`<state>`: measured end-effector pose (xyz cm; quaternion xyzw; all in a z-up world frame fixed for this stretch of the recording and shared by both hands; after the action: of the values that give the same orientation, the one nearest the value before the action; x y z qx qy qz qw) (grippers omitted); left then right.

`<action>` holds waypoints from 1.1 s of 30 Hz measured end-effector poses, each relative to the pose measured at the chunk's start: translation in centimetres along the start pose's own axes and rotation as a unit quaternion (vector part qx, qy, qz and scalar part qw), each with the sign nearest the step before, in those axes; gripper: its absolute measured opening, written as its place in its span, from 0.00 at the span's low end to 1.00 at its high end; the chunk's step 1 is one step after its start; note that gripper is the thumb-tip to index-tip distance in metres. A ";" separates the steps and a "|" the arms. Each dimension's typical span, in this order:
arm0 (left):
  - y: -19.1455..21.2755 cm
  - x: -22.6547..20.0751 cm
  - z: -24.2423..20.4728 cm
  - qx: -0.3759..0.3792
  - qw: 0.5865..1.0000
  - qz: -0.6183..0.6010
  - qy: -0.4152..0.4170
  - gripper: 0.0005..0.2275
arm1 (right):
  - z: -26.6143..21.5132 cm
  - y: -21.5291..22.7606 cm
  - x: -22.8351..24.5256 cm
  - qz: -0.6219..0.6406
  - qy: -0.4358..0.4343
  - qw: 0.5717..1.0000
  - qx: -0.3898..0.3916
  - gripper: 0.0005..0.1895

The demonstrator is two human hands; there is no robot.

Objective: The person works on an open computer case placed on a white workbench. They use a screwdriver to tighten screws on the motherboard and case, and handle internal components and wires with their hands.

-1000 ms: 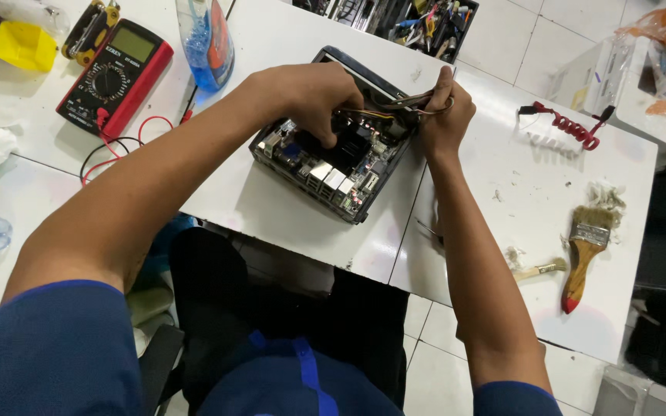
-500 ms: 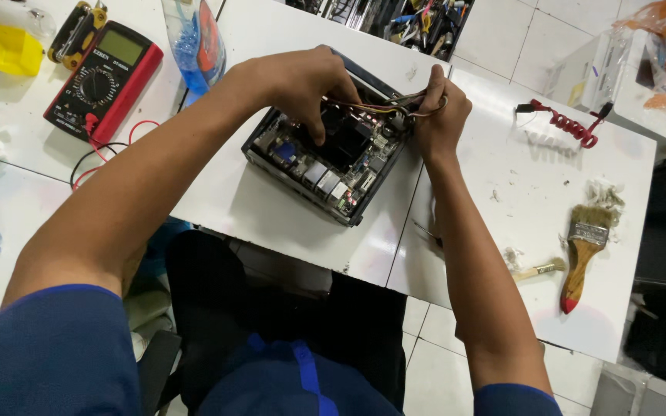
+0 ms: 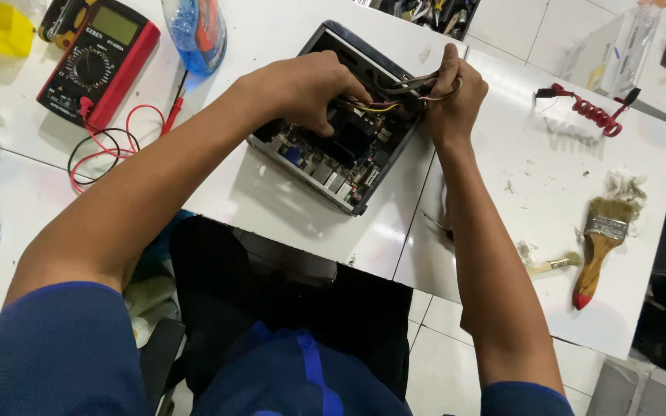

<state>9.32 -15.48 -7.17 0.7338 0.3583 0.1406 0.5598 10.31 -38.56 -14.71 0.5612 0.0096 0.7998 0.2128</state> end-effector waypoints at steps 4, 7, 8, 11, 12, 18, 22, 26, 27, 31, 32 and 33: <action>-2.1 0.5 0.0 -0.095 0.992 -0.025 -0.077 0.36 | 1.1 -0.4 -1.0 -0.002 0.011 1.000 0.030 0.39; -2.8 -0.4 -1.0 -0.099 0.993 -0.030 -0.048 0.43 | 1.8 -1.0 -1.1 0.007 0.021 0.997 0.074 0.38; -3.2 -0.7 -1.4 -0.086 0.996 -0.019 -0.032 0.45 | 2.0 -1.3 -1.1 0.008 0.023 0.996 0.083 0.34; -3.2 -1.8 -2.6 -0.074 0.997 -0.014 -0.008 0.47 | 2.2 -1.9 -0.8 0.023 0.038 0.993 0.112 0.33; -3.2 -2.3 -3.0 -0.073 0.997 -0.018 -0.004 0.47 | 1.9 -2.0 -0.7 0.036 0.048 0.990 0.127 0.32; -2.2 -3.9 -5.4 -0.358 0.900 0.246 0.027 0.41 | 2.1 -1.3 -0.4 0.047 -0.006 0.977 0.207 0.26; -4.7 -4.2 -4.6 -0.354 0.898 0.258 -0.038 0.16 | 1.0 -0.3 1.8 0.076 -0.116 0.962 0.237 0.18; -6.9 -3.2 -3.6 -0.224 0.968 0.097 -0.060 0.31 | -0.8 0.2 4.1 0.013 -0.139 0.961 0.240 0.18; -7.0 -3.1 -3.6 -0.207 0.973 0.088 -0.045 0.35 | -1.3 0.2 4.6 -0.024 -0.141 0.963 0.228 0.20; -7.4 -3.3 -3.3 -0.179 0.980 0.079 -0.036 0.35 | -2.1 0.1 4.4 -0.070 -0.038 0.975 0.207 0.17; -7.5 -3.4 -3.2 -0.178 0.979 0.096 -0.029 0.37 | -2.3 0.0 4.5 -0.058 -0.059 0.974 0.212 0.15; -7.6 -3.4 -3.1 -0.178 0.977 0.113 -0.022 0.38 | -2.5 -0.1 4.7 -0.045 -0.079 0.972 0.218 0.12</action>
<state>2.26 -14.64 -12.47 0.6612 0.2299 0.2486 0.6694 6.81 -36.24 -11.47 0.6545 0.1920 0.7211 0.1212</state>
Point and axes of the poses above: each hand's wrist, its own z-axis towards the middle knuckle, its own y-axis out of the back of the hand, x = y × z, the point moved 5 cm from there along z, towards the middle knuckle, and after that the axes turned 13 degrees about z, right-handed, at the moved point
